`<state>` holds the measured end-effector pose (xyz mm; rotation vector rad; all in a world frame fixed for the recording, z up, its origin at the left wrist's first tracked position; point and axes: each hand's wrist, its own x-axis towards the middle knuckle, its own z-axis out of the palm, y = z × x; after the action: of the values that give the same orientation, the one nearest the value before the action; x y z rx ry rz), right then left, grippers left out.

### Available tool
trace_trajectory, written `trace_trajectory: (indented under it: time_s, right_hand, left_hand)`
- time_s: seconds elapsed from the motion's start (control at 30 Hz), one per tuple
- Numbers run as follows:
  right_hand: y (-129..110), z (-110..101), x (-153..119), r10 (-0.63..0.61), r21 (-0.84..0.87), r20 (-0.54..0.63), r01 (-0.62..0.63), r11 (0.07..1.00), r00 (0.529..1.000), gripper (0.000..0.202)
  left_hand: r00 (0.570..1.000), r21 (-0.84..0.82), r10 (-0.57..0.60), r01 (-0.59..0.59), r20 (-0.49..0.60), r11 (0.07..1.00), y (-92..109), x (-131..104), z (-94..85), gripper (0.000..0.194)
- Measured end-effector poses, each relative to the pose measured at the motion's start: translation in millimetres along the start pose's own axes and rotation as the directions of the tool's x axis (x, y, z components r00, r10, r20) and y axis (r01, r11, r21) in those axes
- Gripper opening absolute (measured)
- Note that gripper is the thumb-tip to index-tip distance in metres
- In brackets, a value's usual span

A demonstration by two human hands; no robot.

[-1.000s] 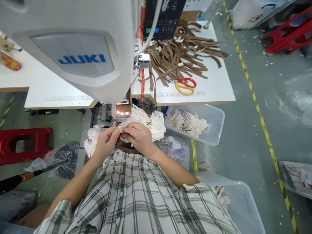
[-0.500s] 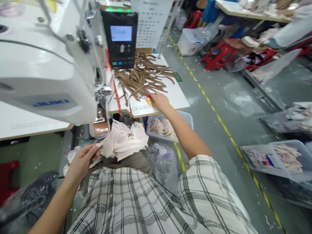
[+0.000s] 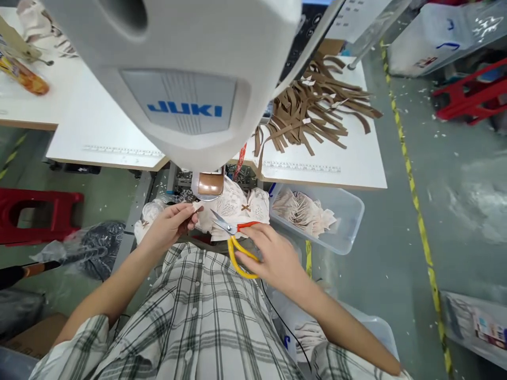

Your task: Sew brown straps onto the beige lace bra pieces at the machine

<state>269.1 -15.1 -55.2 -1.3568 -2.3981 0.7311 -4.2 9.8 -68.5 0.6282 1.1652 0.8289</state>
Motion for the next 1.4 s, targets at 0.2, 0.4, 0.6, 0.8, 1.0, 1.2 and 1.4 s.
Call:
trace_trajectory:
  time_s: [0.2,0.4,0.6,0.8,1.0,1.2,1.4]
  right_hand:
    - [-8.1,18.9,28.2,-0.086,0.015,-0.023,0.086,0.996,0.996,0.035]
    - [-3.3,15.3,20.7,-0.03,0.121,0.023,0.027,0.992,0.999,0.029]
    - [-9.8,15.8,16.4,0.066,0.216,0.016,-0.068,0.974,0.998,0.042]
    - [-20.6,25.2,35.4,0.047,0.25,0.044,-0.056,0.967,0.998,0.042]
    - [-14.5,28.7,44.4,0.017,0.242,0.069,-0.033,0.97,0.997,0.037]
    - [-9.3,24.0,28.1,0.073,0.236,0.078,-0.09,0.968,0.994,0.031]
    - [34.7,-23.2,28.0,0.27,0.012,-0.051,-0.27,0.963,0.962,0.034]
  left_hand:
    - [0.998,0.133,0.064,-0.067,0.023,0.989,-0.9,-2.3,2.5,0.03]
    - [0.998,0.053,0.054,-0.055,0.019,0.997,0.4,-3.6,-2.7,0.018]
    - [0.999,-0.104,0.04,-0.04,-0.007,0.994,-2.8,-0.3,-8.9,0.033]
    - [0.994,0.107,0.079,-0.071,-0.07,0.992,-0.8,-4.1,-5.5,0.029]
    - [0.988,0.215,0.13,-0.11,-0.082,0.97,0.4,-7.5,-8.3,0.03]
    - [0.983,0.143,0.133,-0.114,-0.13,0.983,-0.7,-10.0,-5.3,0.032]
    - [0.985,-0.043,0.109,-0.116,-0.132,0.992,-3.6,-6.5,-5.5,0.029]
